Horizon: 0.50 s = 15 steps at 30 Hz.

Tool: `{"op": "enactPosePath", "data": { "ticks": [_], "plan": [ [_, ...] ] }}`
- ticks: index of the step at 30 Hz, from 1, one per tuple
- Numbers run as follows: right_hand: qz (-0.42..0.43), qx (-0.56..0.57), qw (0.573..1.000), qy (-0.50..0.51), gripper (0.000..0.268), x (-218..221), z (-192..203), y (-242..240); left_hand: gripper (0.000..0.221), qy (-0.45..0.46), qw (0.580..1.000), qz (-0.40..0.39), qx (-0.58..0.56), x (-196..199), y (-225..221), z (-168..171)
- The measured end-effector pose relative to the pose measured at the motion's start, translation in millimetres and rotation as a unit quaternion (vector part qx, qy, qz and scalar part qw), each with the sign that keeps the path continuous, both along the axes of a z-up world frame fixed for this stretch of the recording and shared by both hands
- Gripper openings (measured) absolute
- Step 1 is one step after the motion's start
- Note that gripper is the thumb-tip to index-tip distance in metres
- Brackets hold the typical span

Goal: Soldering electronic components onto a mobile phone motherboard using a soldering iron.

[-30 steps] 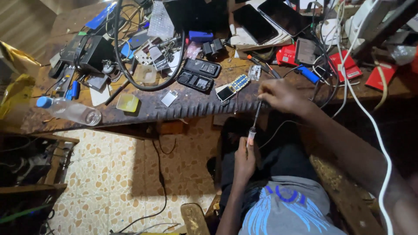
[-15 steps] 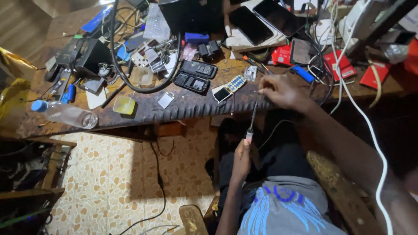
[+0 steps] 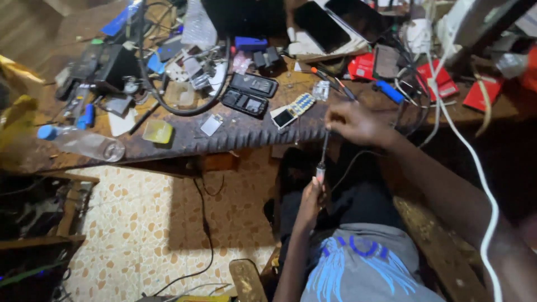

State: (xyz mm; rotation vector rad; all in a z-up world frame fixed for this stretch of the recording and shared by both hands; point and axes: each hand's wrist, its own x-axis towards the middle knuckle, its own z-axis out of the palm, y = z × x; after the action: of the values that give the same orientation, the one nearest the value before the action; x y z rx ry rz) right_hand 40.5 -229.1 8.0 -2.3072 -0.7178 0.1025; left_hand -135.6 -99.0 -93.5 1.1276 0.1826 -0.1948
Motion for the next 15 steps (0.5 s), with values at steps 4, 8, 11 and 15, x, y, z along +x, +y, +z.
{"op": "enactPosePath", "data": {
  "ticks": [4,8,11,15],
  "plan": [
    [-0.027,-0.009,0.999,0.017,0.006,9,4,-3,0.041,-0.054,0.998,-0.002,0.041,9,3,-3],
    [0.002,-0.022,0.999,0.039,0.007,-1,1,3,0.028,-0.046,0.981,0.036,0.186,0,12,6],
    [-0.031,-0.008,0.999,0.010,0.004,13,-1,-7,0.022,-0.026,0.951,0.051,0.303,1,12,22],
    [-0.003,-0.007,1.000,0.030,0.003,8,-15,-2,0.023,-0.015,0.946,0.064,0.318,3,9,8]
  ]
}}
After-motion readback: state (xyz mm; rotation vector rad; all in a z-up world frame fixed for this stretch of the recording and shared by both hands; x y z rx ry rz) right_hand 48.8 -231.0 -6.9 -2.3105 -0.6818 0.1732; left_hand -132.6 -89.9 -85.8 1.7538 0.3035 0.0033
